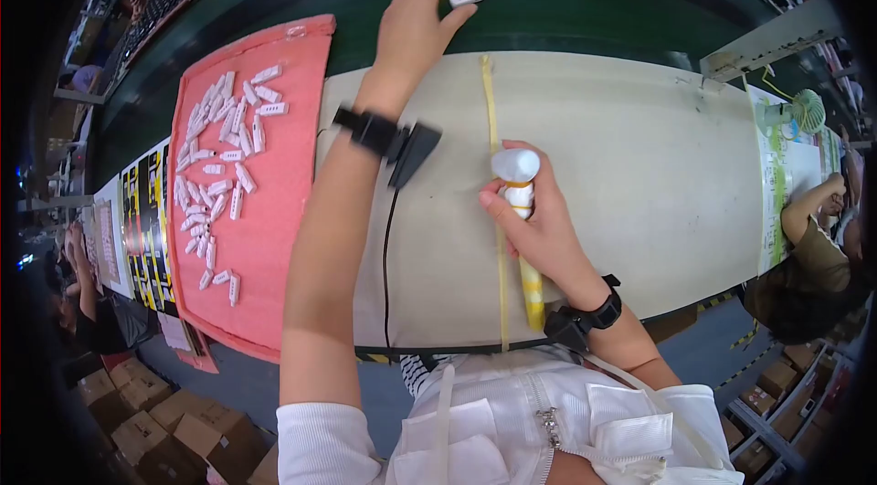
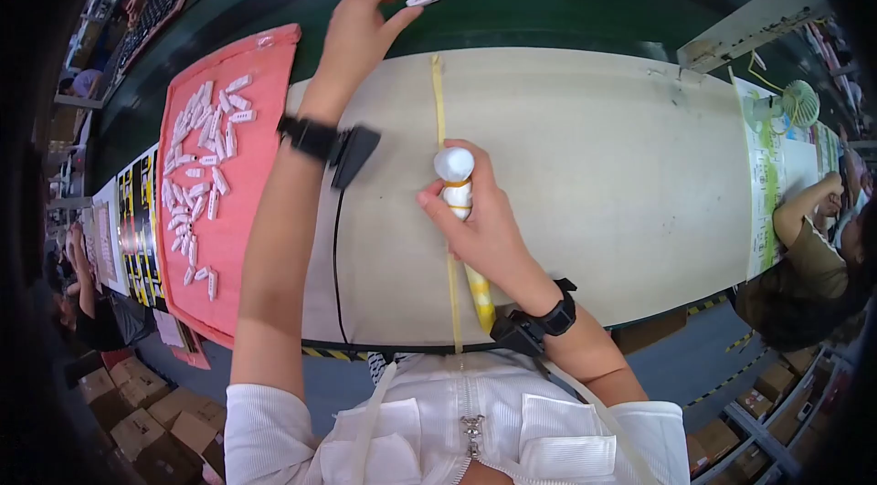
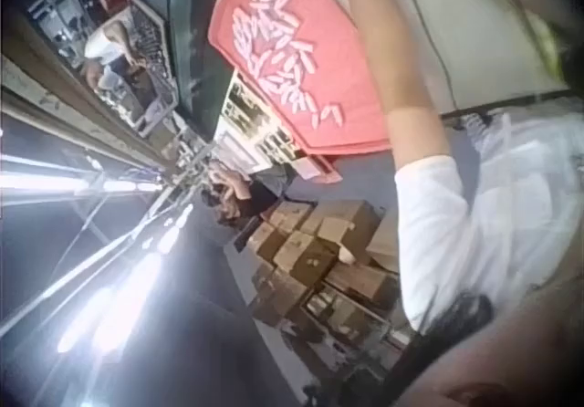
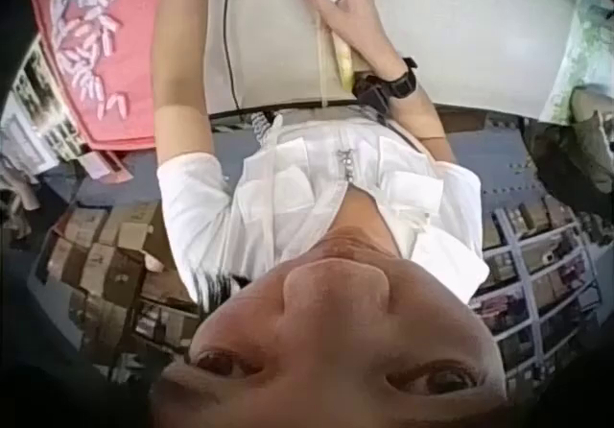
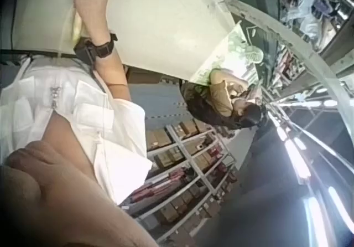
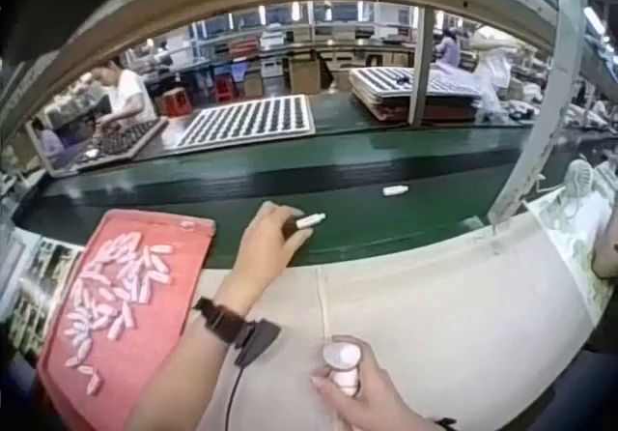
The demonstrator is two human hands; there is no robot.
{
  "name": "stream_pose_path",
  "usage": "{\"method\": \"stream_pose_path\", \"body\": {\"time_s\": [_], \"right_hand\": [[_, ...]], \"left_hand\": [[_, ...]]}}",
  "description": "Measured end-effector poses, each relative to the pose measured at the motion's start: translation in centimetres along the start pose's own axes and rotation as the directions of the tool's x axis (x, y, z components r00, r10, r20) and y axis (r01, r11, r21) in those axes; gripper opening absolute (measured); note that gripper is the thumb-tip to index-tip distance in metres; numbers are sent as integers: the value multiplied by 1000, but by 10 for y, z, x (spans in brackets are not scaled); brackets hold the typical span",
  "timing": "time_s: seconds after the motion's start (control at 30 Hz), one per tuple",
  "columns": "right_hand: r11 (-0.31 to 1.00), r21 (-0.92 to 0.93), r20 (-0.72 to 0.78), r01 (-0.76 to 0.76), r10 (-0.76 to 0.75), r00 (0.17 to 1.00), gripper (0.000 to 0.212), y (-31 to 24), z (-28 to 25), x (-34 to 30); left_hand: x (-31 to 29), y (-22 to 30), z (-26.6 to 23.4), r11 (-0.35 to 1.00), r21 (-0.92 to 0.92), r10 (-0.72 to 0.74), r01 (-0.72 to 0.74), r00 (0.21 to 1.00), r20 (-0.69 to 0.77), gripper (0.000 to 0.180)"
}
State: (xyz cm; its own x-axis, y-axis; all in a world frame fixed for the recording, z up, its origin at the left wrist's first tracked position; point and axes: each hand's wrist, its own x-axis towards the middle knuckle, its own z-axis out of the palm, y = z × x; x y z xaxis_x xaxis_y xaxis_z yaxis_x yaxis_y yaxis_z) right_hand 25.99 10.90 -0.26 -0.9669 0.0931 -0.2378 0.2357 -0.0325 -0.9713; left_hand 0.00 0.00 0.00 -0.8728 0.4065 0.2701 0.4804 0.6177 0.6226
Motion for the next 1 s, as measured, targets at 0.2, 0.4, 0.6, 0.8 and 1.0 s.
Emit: {"method": "stream_pose_path", "body": {"time_s": [0.2, 0.4, 0.6, 0.8, 1.0], "right_hand": [[998, 53, 32, -21, 19, 999, 54, -8, 0, -2], [999, 32, -27, -40, 41, 999, 50, -9, -13, -2], [998, 3, 36, -62, 62, 997, 41, -24, -9, -6], [979, -193, 137, -70, 97, 986, 39, -17, 5, -7], [921, -387, 116, 50, -5, 993, 39, -9, 14, -8]], "left_hand": [[60, -52, 38, 923, 299, 233, -240, 971, 62, 28], [-30, 7, 4, 938, -345, 59, -30, 995, 75, 19], [-186, 28, -3, 783, -601, -167, 163, 985, 50, 18], [-214, 35, 6, 922, -383, -85, 51, 994, -74, 21], [-219, 24, 10, 967, -253, -9, -24, 992, -126, 16]]}}
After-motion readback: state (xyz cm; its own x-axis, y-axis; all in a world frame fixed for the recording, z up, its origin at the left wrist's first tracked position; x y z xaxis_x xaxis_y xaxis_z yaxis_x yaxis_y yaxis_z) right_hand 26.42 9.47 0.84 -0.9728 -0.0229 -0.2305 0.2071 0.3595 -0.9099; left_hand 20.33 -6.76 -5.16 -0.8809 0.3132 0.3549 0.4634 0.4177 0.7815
